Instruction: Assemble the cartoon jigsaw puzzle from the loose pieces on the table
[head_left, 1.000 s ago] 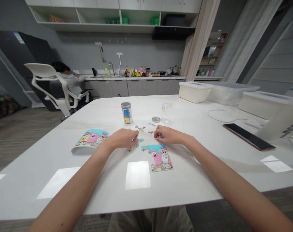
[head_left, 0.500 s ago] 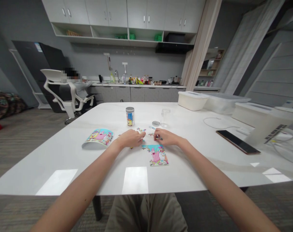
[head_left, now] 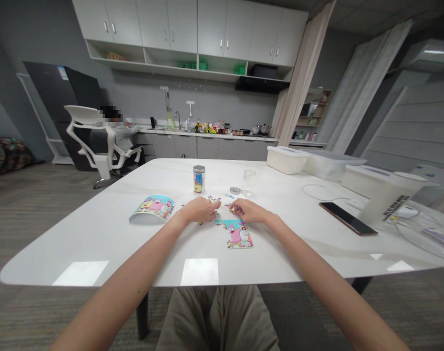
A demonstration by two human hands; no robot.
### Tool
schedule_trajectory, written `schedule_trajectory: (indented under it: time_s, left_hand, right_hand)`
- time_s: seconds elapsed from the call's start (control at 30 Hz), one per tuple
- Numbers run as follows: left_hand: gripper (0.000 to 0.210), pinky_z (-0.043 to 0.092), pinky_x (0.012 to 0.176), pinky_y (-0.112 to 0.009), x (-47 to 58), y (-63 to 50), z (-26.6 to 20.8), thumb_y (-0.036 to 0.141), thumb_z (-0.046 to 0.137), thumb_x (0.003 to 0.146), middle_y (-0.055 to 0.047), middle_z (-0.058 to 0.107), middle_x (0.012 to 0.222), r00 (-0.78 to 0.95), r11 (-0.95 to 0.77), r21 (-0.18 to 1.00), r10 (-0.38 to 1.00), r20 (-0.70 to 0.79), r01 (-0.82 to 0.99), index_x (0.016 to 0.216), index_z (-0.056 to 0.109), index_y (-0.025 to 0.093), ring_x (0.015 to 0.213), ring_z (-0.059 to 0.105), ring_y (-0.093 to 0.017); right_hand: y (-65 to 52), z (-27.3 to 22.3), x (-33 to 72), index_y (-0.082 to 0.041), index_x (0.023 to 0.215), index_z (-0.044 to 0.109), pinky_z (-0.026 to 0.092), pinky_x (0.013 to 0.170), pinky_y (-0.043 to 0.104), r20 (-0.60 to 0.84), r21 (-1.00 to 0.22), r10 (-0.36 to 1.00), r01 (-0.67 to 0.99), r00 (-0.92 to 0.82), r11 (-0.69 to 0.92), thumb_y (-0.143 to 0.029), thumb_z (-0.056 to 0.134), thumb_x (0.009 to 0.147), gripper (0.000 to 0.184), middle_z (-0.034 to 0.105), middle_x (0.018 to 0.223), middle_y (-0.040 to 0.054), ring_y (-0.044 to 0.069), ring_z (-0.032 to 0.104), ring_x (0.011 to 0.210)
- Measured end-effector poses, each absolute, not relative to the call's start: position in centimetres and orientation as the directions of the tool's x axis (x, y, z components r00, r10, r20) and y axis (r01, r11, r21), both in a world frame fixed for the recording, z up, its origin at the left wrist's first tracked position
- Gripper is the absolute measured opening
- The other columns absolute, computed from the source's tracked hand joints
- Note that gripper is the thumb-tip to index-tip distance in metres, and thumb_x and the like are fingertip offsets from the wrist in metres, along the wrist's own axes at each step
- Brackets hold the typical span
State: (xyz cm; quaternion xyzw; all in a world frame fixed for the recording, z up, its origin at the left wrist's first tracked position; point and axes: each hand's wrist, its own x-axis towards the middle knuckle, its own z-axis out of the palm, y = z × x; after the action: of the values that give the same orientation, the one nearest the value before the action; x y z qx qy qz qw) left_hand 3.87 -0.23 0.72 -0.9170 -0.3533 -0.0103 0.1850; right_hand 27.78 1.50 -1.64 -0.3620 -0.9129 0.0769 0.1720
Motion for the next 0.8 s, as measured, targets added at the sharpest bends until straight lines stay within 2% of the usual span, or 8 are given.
schedule_trajectory:
  time_s: [0.3, 0.53, 0.7, 0.8]
  left_hand:
    - [0.028, 0.045, 0.060, -0.030, 4.1, -0.4, 0.8, 0.025, 0.044, 0.088, -0.014, 0.072, 0.077, 0.754, -0.688, -0.320, 0.635, 0.170, 0.652, 0.111, 0.058, 0.014, 0.069, 0.069, -0.026]
    - [0.028, 0.045, 0.060, -0.030, 4.6, -0.9, 1.2, 0.025, 0.045, 0.089, -0.013, 0.072, 0.077, 0.754, -0.684, -0.335, 0.640, 0.152, 0.648, 0.112, 0.057, 0.014, 0.069, 0.069, -0.025]
    - [0.027, 0.045, 0.057, -0.032, 5.1, -1.6, 1.6, 0.025, 0.043, 0.090, -0.013, 0.071, 0.074, 0.771, -0.695, -0.360, 0.623, 0.131, 0.623, 0.108, 0.058, 0.013, 0.068, 0.069, -0.028]
    - [0.026, 0.044, 0.057, -0.031, 5.3, -1.8, 1.8, 0.026, 0.043, 0.090, -0.011, 0.071, 0.073, 0.780, -0.704, -0.361, 0.613, 0.124, 0.611, 0.108, 0.058, 0.013, 0.068, 0.069, -0.026]
  right_hand:
    - [0.6, -1.2, 27.9, -0.014, 0.093, 0.067, 0.045, 0.074, 0.029, 0.248, -0.275, 0.703, 0.647, -0.666, 0.711, -0.001, 0.053, 0.073, 0.028, 0.065, 0.088, 0.0079, 0.017, 0.056, 0.075]
    - [0.5, -1.3, 28.1, -0.015, 0.089, 0.062, 0.044, 0.073, 0.029, 0.285, -0.285, 0.674, 0.611, -0.681, 0.738, -0.004, 0.055, 0.074, 0.020, 0.060, 0.087, 0.0052, 0.016, 0.053, 0.076]
    - [0.3, -1.3, 27.9, -0.016, 0.078, 0.060, 0.044, 0.071, 0.027, 0.309, -0.290, 0.640, 0.571, -0.703, 0.768, 0.004, 0.049, 0.069, 0.025, 0.060, 0.082, 0.0031, 0.014, 0.053, 0.073]
    - [0.1, -1.3, 27.7, -0.017, 0.079, 0.062, 0.044, 0.071, 0.027, 0.331, -0.298, 0.638, 0.565, -0.695, 0.769, 0.004, 0.049, 0.069, 0.026, 0.062, 0.080, 0.0029, 0.014, 0.054, 0.071]
